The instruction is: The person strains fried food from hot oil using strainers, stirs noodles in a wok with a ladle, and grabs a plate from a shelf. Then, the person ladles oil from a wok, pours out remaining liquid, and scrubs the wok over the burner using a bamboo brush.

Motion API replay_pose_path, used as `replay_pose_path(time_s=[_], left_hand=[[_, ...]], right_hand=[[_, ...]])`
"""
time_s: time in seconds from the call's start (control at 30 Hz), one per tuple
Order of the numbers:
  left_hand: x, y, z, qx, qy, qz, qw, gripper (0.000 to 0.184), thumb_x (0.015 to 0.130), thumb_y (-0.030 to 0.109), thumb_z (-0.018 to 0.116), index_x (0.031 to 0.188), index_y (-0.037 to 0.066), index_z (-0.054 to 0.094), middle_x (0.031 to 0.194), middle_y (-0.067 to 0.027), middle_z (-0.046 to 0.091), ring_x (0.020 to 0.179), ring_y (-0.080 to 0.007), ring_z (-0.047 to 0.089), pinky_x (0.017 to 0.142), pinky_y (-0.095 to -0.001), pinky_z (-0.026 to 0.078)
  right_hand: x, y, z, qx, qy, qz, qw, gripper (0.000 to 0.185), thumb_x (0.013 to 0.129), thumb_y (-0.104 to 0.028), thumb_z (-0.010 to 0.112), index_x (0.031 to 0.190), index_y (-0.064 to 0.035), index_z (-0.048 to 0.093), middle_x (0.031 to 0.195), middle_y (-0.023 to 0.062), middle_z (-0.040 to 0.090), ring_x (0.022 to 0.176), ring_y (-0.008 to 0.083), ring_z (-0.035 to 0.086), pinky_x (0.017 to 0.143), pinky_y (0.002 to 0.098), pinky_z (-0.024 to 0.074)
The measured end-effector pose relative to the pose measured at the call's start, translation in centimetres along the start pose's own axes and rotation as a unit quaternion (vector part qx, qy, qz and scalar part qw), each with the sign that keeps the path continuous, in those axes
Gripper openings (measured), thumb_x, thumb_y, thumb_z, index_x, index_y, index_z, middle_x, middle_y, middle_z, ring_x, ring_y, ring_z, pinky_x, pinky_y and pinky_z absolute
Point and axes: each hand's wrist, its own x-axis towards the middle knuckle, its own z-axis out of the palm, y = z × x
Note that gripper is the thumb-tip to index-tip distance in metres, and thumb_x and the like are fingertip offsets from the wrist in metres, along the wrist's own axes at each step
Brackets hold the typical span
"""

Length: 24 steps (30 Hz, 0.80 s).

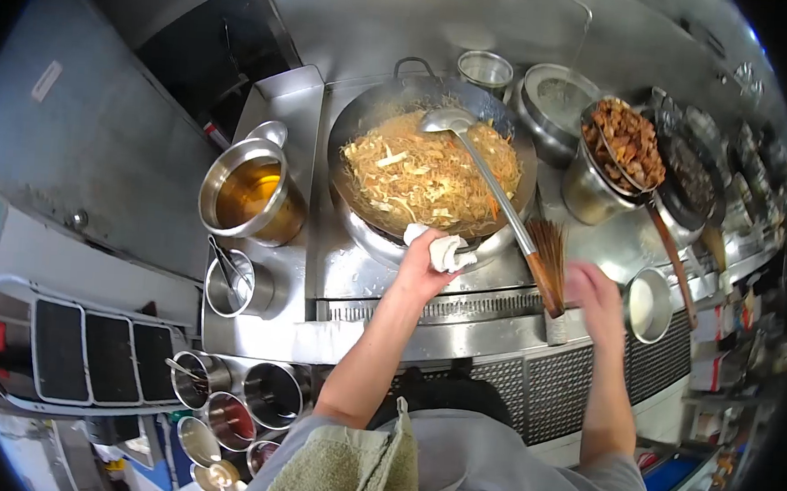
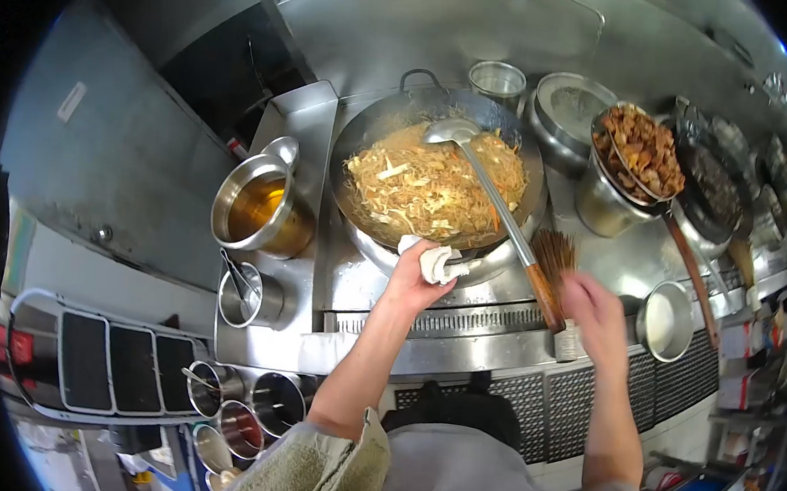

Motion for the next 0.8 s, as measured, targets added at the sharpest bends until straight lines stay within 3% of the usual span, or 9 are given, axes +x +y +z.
replay_pose_path(time_s=[0.07, 0.13, 0.2, 0.23, 0.33, 0.6, 0.67, 0.73, 0.8], left_hand=[[1.6, -0.1, -1.7, 0.006, -0.053, -0.006, 0.999, 0.015, 0.082, 0.017, 0.054, 0.092, 0.007, 0.057, 0.087, -0.0076, 0.063, 0.081, -0.0229, 0.059, 0.074, -0.0369, 0.046], [3.1, -0.6, -2.6, -0.011, -0.048, 0.013, 0.999, 0.013, 0.081, 0.017, 0.054, 0.09, 0.007, 0.058, 0.084, -0.0071, 0.063, 0.077, -0.0226, 0.059, 0.071, -0.0384, 0.048], [1.8, -0.4, -1.7, 0.014, -0.024, 0.019, 0.999, 0.014, 0.083, 0.02, 0.053, 0.091, 0.011, 0.059, 0.084, -0.005, 0.063, 0.076, -0.0197, 0.059, 0.068, -0.0375, 0.047], [1.6, -0.1, -1.5, 0.0, -0.033, 0.024, 0.999, 0.014, 0.083, 0.02, 0.053, 0.091, 0.011, 0.059, 0.084, -0.005, 0.063, 0.076, -0.0197, 0.059, 0.068, -0.0375, 0.047], [0.7, -0.4, -1.7, 0.036, -0.032, 0.025, 0.999, 0.017, 0.084, 0.025, 0.054, 0.094, 0.012, 0.06, 0.085, -0.0035, 0.063, 0.075, -0.0177, 0.059, 0.062, -0.037, 0.047], [-2.2, -0.8, -1.2, 0.07, -0.047, 0.051, 0.995, 0.03, 0.087, 0.046, 0.053, 0.1, 0.02, 0.059, 0.091, 0.0035, 0.062, 0.081, -0.0113, 0.056, 0.07, -0.033, 0.043], [-2.0, -1.2, -0.9, 0.066, -0.055, 0.075, 0.993, 0.029, 0.087, 0.045, 0.053, 0.101, 0.02, 0.059, 0.091, 0.0035, 0.062, 0.081, -0.0114, 0.057, 0.071, -0.0322, 0.042], [-1.7, -1.7, -0.4, 0.05, -0.034, 0.083, 0.995, 0.029, 0.088, 0.045, 0.053, 0.101, 0.02, 0.059, 0.09, 0.0031, 0.062, 0.082, -0.0117, 0.057, 0.072, -0.0322, 0.043], [-2.2, -2.2, -0.4, 0.032, -0.031, 0.11, 0.993, 0.032, 0.089, 0.045, 0.052, 0.101, 0.017, 0.058, 0.091, 0.0019, 0.062, 0.082, -0.0121, 0.057, 0.069, -0.0328, 0.044]], right_hand=[[5.7, 1.2, 4.2, -0.335, -0.039, -0.148, 0.93, 0.058, 0.085, -0.026, 0.063, 0.13, 0.0024, 0.042, 0.107, 0.0224, 0.057, 0.099, 0.0332, 0.057, 0.086, 0.0388, 0.0453], [9.1, 5.7, 6.0, -0.428, -0.108, -0.103, 0.891, 0.068, 0.083, -0.026, 0.066, 0.137, -0.0005, 0.034, 0.111, 0.025, 0.055, 0.108, 0.0374, 0.053, 0.092, 0.0418, 0.042], [11.9, 7.8, 4.7, -0.337, -0.093, -0.186, 0.918, 0.064, 0.085, -0.022, 0.064, 0.139, -0.0045, 0.033, 0.096, 0.0192, 0.059, 0.084, 0.0307, 0.061, 0.075, 0.0387, 0.0508], [10.3, -0.9, 4.5, -0.17, -0.223, 0.083, 0.956, 0.058, 0.09, -0.02, 0.057, 0.141, -0.0083, 0.032, 0.075, 0.0083, 0.055, 0.055, 0.0179, 0.054, 0.047, 0.0318, 0.0485], [10.0, -3.0, 6.5, -0.155, -0.148, 0.05, 0.975, 0.05, 0.094, -0.019, 0.051, 0.141, -0.0106, 0.033, 0.064, 0.0002, 0.044, 0.041, 0.0081, 0.039, 0.033, 0.0245, 0.0364], [11.7, -4.9, 11.2, -0.109, -0.286, 0.098, 0.947, 0.047, 0.1, -0.027, 0.037, 0.144, -0.0154, 0.029, 0.059, -0.0021, 0.039, 0.041, 0.0064, 0.038, 0.034, 0.0235, 0.038], [11.1, -4.0, 8.4, -0.14, -0.342, 0.102, 0.924, 0.05, 0.099, -0.026, 0.038, 0.146, -0.0167, 0.024, 0.06, 0.0056, 0.048, 0.045, 0.0148, 0.049, 0.041, 0.0299, 0.045], [9.8, -2.0, 5.6, -0.378, -0.302, -0.187, 0.855, 0.051, 0.098, -0.026, 0.04, 0.146, -0.0207, 0.022, 0.066, 0.0178, 0.057, 0.056, 0.0281, 0.059, 0.054, 0.0406, 0.0498], [8.2, -4.5, 2.6, -0.557, -0.292, -0.035, 0.776, 0.052, 0.097, -0.026, 0.043, 0.145, -0.0244, 0.024, 0.075, 0.0246, 0.06, 0.069, 0.0381, 0.062, 0.066, 0.0478, 0.0479]])
